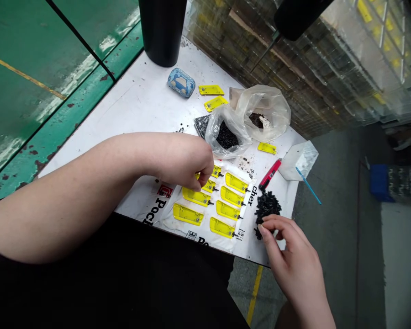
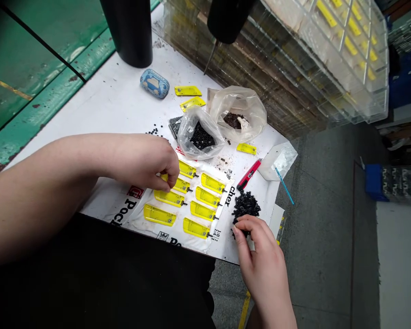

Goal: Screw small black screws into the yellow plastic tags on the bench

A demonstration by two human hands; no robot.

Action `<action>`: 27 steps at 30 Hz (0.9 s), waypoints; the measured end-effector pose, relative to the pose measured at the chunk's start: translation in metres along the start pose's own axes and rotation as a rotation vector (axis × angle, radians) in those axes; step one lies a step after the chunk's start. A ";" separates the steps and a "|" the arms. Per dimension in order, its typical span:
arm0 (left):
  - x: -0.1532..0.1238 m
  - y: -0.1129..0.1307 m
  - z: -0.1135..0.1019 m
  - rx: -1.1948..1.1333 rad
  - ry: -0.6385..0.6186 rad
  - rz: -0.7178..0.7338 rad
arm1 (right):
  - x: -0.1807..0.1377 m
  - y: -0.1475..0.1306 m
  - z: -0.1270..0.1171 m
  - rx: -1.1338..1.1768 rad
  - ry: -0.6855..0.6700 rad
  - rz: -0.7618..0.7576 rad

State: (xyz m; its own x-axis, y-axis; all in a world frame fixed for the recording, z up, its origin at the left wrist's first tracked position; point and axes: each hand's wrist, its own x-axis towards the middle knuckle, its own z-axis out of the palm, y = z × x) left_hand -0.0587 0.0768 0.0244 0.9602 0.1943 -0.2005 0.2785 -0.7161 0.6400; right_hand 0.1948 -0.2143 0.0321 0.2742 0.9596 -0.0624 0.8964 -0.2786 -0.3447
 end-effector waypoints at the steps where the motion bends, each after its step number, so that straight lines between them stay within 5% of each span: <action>1: 0.000 -0.001 0.000 0.005 -0.002 0.009 | -0.002 -0.001 0.001 0.047 0.034 0.052; 4: 0.001 -0.002 -0.002 0.001 0.047 0.054 | -0.009 -0.004 0.005 0.240 0.125 0.207; 8: -0.001 0.004 -0.008 -0.107 0.301 0.110 | -0.014 -0.014 0.014 0.545 0.148 0.378; 15: -0.024 0.030 0.001 -0.200 0.616 0.080 | -0.019 -0.032 0.026 0.872 0.056 0.411; 21: -0.064 0.046 0.051 -0.184 0.687 0.010 | -0.023 -0.046 0.030 0.921 0.072 0.343; 27: -0.093 0.043 0.113 0.031 0.775 0.009 | -0.024 -0.055 0.038 0.674 0.092 0.226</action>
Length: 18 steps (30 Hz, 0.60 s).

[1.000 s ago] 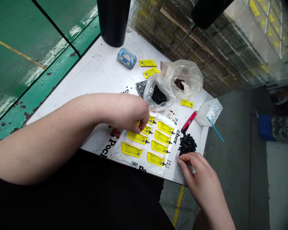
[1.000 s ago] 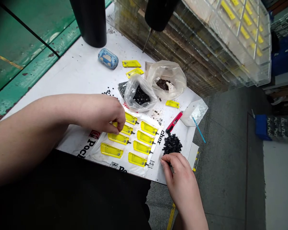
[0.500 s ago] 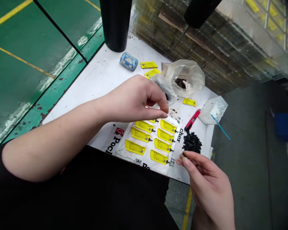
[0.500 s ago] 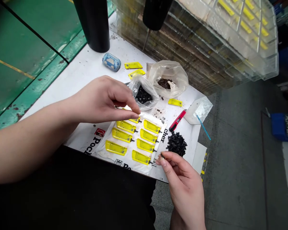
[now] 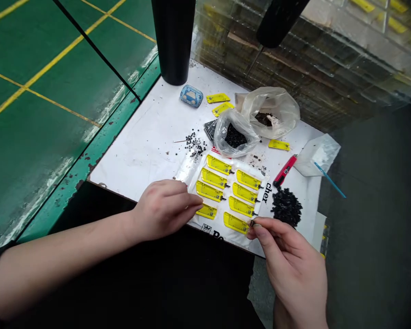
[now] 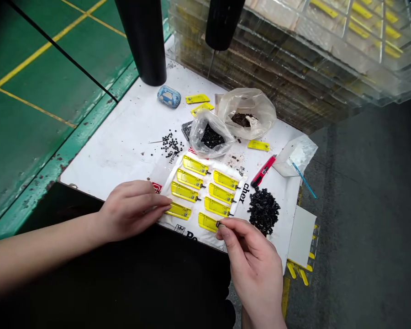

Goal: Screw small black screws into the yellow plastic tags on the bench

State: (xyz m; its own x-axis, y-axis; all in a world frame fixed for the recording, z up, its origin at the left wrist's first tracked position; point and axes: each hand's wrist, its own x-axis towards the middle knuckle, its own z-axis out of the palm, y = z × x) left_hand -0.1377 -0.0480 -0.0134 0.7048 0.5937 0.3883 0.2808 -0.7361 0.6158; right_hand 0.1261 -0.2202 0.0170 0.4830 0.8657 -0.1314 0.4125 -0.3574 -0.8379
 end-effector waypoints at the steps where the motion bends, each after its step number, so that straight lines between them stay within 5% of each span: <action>1: -0.005 -0.001 0.003 0.049 0.012 0.043 | 0.002 -0.001 0.003 -0.063 -0.008 -0.070; 8: -0.001 -0.003 0.008 0.256 -0.133 0.142 | 0.020 -0.016 0.033 -0.454 -0.055 -0.627; 18: 0.000 -0.003 0.016 0.297 -0.078 0.194 | 0.013 -0.008 0.056 -0.551 -0.116 -0.645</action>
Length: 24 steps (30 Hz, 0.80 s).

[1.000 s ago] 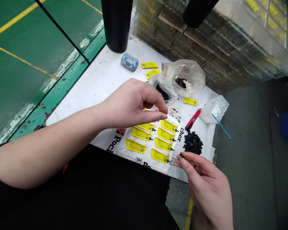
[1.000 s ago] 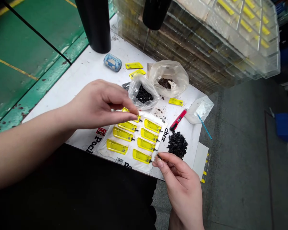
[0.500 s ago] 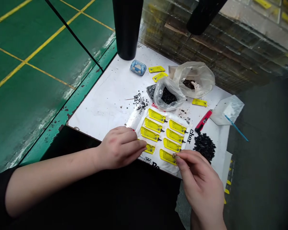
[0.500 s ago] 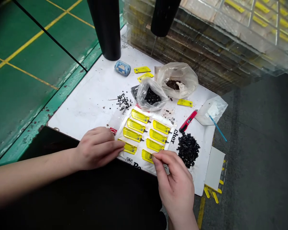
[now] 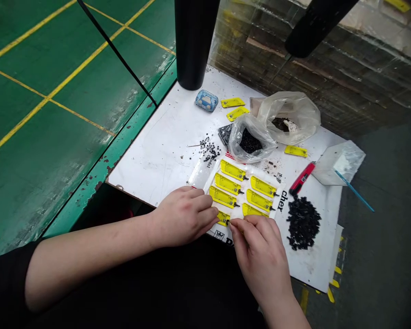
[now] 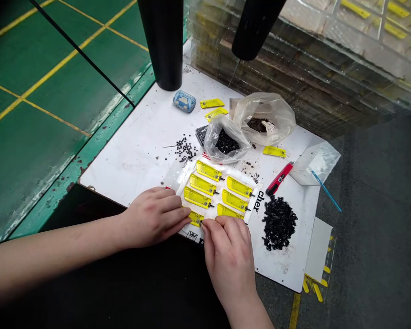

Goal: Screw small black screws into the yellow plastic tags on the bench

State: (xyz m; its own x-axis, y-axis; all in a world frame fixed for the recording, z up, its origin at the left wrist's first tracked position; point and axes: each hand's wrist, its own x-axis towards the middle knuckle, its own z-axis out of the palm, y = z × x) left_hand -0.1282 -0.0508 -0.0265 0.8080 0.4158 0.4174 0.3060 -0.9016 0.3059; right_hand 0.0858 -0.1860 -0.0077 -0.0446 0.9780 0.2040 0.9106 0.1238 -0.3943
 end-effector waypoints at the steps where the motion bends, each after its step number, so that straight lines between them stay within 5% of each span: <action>1: 0.001 0.000 0.000 -0.001 -0.006 -0.002 | 0.000 0.000 0.000 0.001 -0.002 0.001; 24: -0.003 0.001 0.003 -0.061 -0.034 -0.025 | 0.023 -0.034 -0.016 -0.303 -0.206 0.079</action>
State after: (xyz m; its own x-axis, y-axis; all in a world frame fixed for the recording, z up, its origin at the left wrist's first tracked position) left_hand -0.1288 -0.0528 -0.0296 0.8174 0.4330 0.3799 0.2960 -0.8815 0.3678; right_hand 0.0600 -0.1700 0.0250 -0.0232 0.9996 -0.0133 0.9934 0.0215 -0.1123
